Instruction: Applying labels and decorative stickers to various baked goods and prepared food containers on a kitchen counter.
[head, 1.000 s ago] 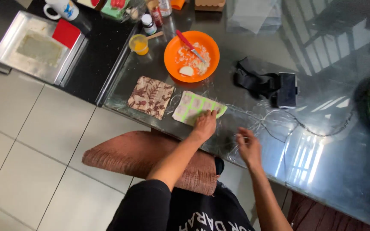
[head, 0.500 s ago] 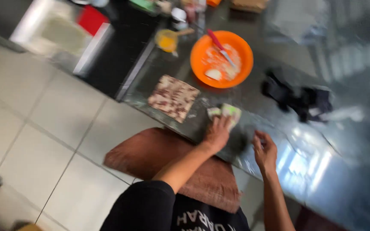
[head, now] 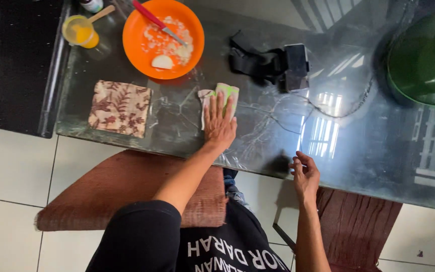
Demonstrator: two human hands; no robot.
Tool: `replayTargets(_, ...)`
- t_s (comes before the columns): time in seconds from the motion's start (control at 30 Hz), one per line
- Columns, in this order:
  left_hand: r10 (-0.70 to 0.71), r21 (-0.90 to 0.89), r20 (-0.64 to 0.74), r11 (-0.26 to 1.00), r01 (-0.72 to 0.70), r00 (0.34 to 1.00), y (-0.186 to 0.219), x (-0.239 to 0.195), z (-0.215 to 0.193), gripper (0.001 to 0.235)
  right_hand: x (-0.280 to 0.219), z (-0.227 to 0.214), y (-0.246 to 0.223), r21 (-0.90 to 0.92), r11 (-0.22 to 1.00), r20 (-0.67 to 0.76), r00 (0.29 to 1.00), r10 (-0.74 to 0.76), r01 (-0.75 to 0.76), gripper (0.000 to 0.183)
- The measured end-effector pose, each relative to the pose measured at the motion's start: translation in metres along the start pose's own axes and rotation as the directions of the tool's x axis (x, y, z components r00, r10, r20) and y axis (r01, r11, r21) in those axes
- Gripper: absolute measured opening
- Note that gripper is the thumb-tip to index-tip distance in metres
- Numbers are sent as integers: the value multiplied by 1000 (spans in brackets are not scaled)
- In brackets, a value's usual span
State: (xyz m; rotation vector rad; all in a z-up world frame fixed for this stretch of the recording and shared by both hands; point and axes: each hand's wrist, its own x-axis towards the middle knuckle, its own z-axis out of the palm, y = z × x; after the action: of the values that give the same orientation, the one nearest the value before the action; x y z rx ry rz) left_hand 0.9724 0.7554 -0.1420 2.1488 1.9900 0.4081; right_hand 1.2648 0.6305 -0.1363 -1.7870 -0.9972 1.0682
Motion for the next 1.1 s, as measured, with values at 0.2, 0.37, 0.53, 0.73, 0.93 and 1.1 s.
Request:
replayTargets(0.2, 121, -16, 67, 993, -121, 990, 87, 0, 43, 77, 4, -29, 5, -8, 1000, -4, 1000, -9, 9, 37)
replayTargets(0.37, 333, -145, 180, 940, -310, 926, 122, -40, 51, 70, 7, -46, -1, -4, 1000, -17, 1000, -7, 7, 38)
replayTargets(0.53, 749, -258, 215, 662, -704, 626, 87, -64, -3, 71, 15, -45, 3, 47, 999, -18, 1000, 13, -13, 37)
replayTargets(0.73, 416, 276, 432, 784, -556, 800, -22, -58, -78, 90, 14, -36, -16, 20, 999, -6, 999, -37, 37, 37)
replayTargets(0.93, 21, 240, 10, 970, -23, 1000, -116, -34, -11, 75, 9, -40, -8, 15, 998, 8, 998, -63, 63, 38)
replayTargets(1.1, -132, 51, -172, 988, 143, 976, -61, 17, -2, 78, 12, -47, 15, -17, 1000, -7, 1000, -4, 4, 39)
